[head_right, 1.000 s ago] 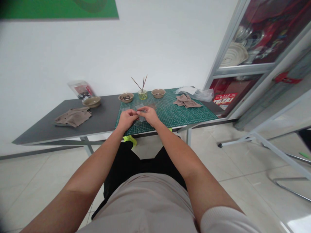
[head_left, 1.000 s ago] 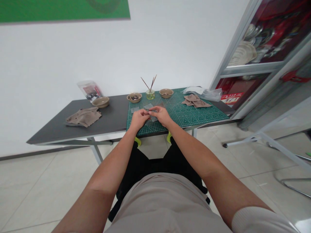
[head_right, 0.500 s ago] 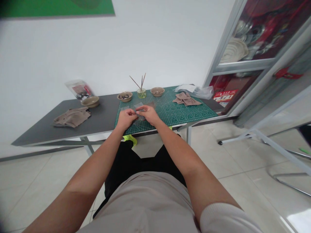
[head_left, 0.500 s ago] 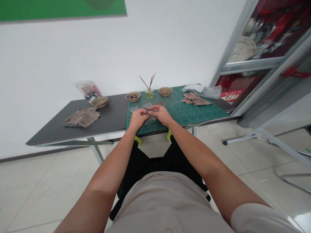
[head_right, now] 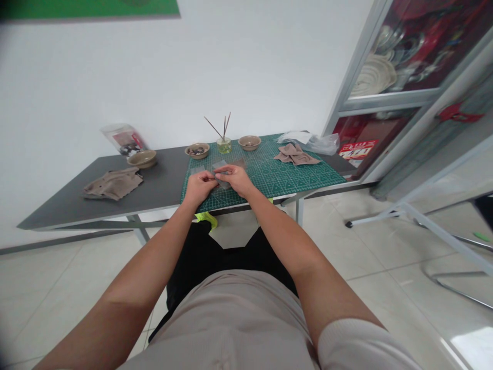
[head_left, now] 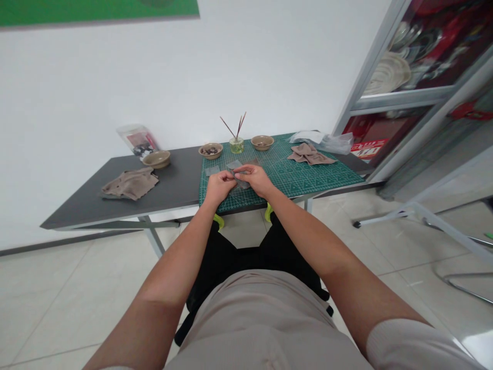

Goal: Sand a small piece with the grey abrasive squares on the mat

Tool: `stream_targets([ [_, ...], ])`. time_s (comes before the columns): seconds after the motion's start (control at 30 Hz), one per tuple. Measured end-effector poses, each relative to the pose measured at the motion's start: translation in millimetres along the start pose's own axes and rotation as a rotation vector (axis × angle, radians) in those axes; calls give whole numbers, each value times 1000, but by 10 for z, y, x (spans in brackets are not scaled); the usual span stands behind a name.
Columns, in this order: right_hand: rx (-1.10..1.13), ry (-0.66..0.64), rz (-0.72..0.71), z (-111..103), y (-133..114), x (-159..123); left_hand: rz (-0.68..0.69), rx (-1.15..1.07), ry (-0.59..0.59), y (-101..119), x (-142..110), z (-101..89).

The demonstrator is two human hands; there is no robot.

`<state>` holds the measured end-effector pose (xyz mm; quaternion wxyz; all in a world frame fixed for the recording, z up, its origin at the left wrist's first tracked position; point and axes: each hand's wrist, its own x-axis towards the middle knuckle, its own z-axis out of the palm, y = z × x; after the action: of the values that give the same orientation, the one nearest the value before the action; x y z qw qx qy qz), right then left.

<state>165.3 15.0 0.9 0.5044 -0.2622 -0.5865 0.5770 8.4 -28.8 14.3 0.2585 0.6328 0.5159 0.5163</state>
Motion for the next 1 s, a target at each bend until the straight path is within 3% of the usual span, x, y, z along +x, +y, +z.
stream_targets([
  [0.27,-72,-4,-84,16,-22,-18,1,72,-23,-14,8,-1],
  [0.63,-80,-9,-94,5,-8,-23,-1,56,-40,-55,15,2],
  [0.77,-51,71,-35,-7,-22,-27,-19,-118,-21,-65,24,-4],
  [0.87,11,119,-67,-16,-20,-19,-43,-256,21,-95,43,0],
  [1.0,124,141,-53,-17,19,15,-57,-285,45,-122,64,15],
])
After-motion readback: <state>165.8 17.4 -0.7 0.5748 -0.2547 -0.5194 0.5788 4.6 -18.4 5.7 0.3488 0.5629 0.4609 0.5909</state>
